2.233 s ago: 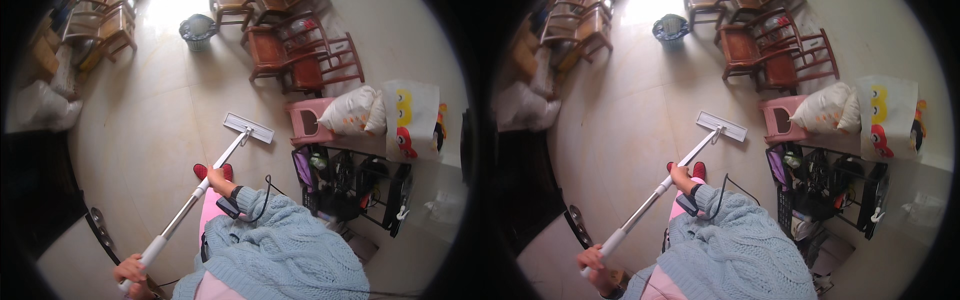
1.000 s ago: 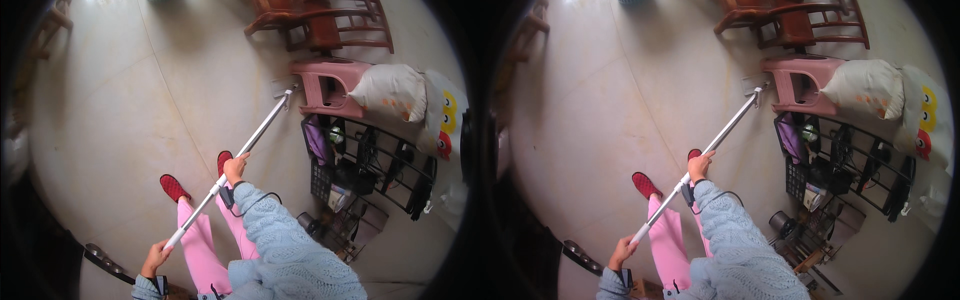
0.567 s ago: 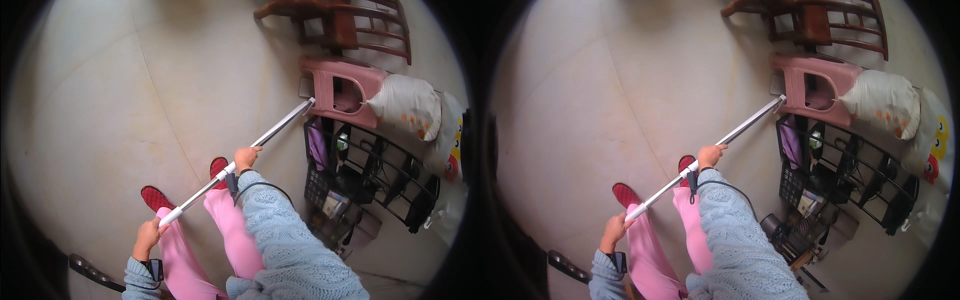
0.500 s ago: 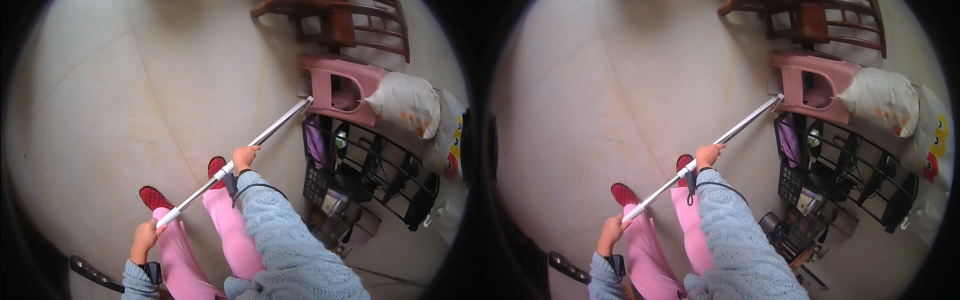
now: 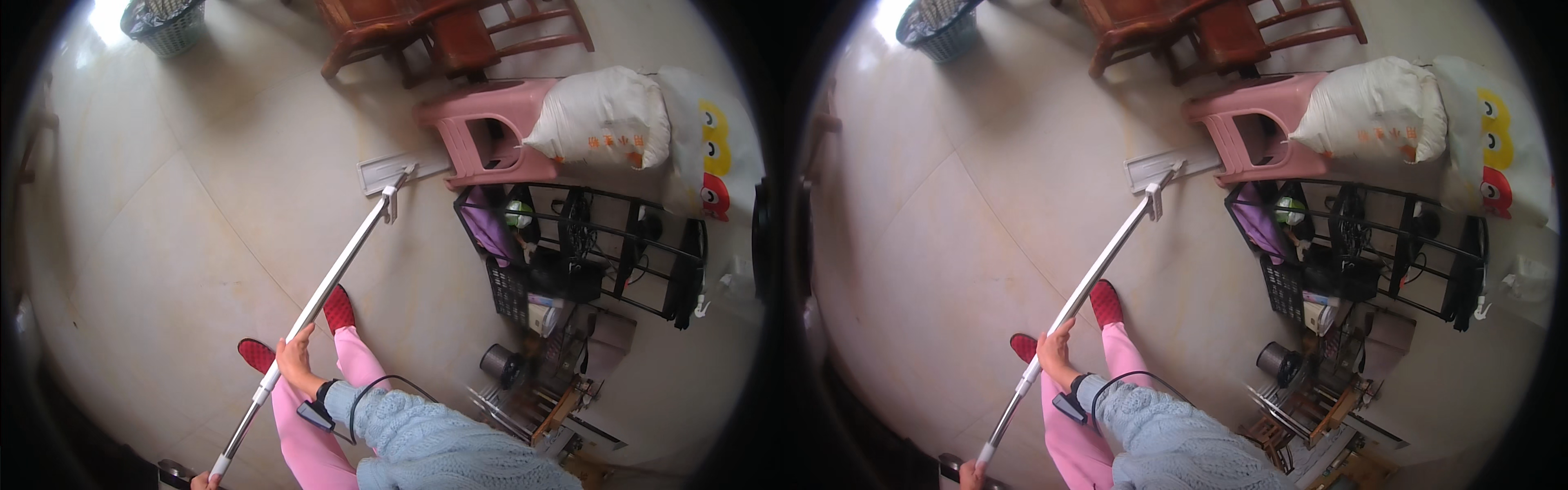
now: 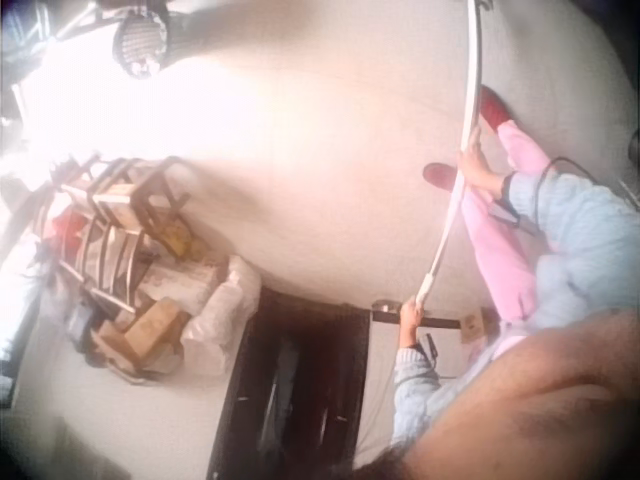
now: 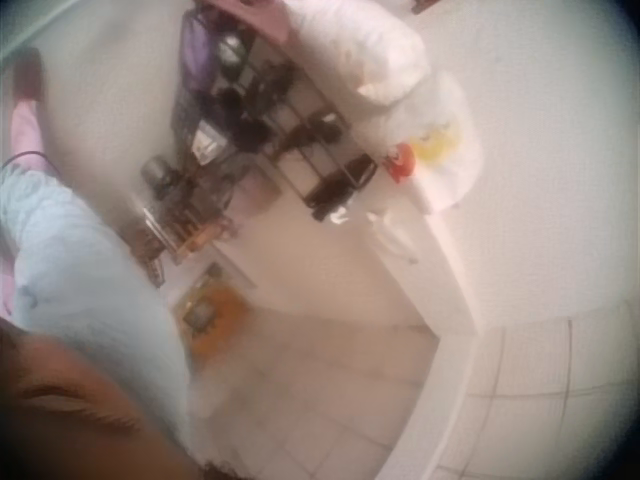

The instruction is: The person mops a tiled floor using a flat mop. They repeatedly move wooden chairs and a pink plastic stool aside to reach the floor underneath, then mop the exposed areas. The person continues mopping across the room, navigating around stacked chairs and other items.

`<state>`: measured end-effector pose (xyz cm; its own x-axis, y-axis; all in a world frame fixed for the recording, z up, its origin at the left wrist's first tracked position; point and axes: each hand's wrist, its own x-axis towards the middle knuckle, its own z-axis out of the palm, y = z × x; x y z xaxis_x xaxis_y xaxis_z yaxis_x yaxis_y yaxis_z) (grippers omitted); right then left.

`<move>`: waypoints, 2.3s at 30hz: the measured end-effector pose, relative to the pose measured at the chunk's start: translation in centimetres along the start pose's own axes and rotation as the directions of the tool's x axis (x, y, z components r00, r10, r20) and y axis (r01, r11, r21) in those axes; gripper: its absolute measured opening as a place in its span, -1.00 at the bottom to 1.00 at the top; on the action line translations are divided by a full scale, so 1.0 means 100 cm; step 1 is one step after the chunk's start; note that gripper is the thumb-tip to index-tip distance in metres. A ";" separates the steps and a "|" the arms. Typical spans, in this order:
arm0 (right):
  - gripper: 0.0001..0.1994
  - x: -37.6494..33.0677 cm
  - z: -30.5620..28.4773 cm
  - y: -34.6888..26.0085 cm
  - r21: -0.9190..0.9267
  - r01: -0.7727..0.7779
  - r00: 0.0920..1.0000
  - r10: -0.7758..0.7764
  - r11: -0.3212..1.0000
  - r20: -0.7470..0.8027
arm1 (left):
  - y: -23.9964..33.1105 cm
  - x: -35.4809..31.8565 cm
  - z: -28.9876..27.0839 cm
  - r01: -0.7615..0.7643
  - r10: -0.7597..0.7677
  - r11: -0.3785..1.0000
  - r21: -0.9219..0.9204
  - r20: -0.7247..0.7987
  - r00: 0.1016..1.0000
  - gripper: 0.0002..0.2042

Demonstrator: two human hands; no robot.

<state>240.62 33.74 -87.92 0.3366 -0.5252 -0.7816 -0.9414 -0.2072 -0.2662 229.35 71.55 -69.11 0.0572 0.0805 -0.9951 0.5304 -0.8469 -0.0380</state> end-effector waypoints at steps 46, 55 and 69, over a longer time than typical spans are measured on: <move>-0.20 0.057 -0.070 0.077 -0.388 0.273 0.910 -0.367 0.880 -0.193 | 0.078 -0.020 0.084 -0.305 0.307 0.950 0.067 -0.017 0.952 -0.59; -0.10 -0.214 -0.017 0.015 -0.035 0.128 0.972 -0.118 0.991 0.205 | -0.060 -0.271 0.008 0.028 -0.018 0.997 0.078 -0.125 0.992 -0.69; -0.34 -0.155 -0.171 -0.139 0.347 0.134 0.978 -0.181 0.928 0.105 | 0.152 -0.473 -0.010 -0.508 0.617 0.761 0.403 -0.690 0.378 -0.84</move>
<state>248.90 30.65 -62.47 0.4969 -0.3892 -0.7757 -0.8365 0.0232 -0.5475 235.57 55.35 -22.50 0.9328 -0.1296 -0.3363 0.0340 -0.8974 0.4400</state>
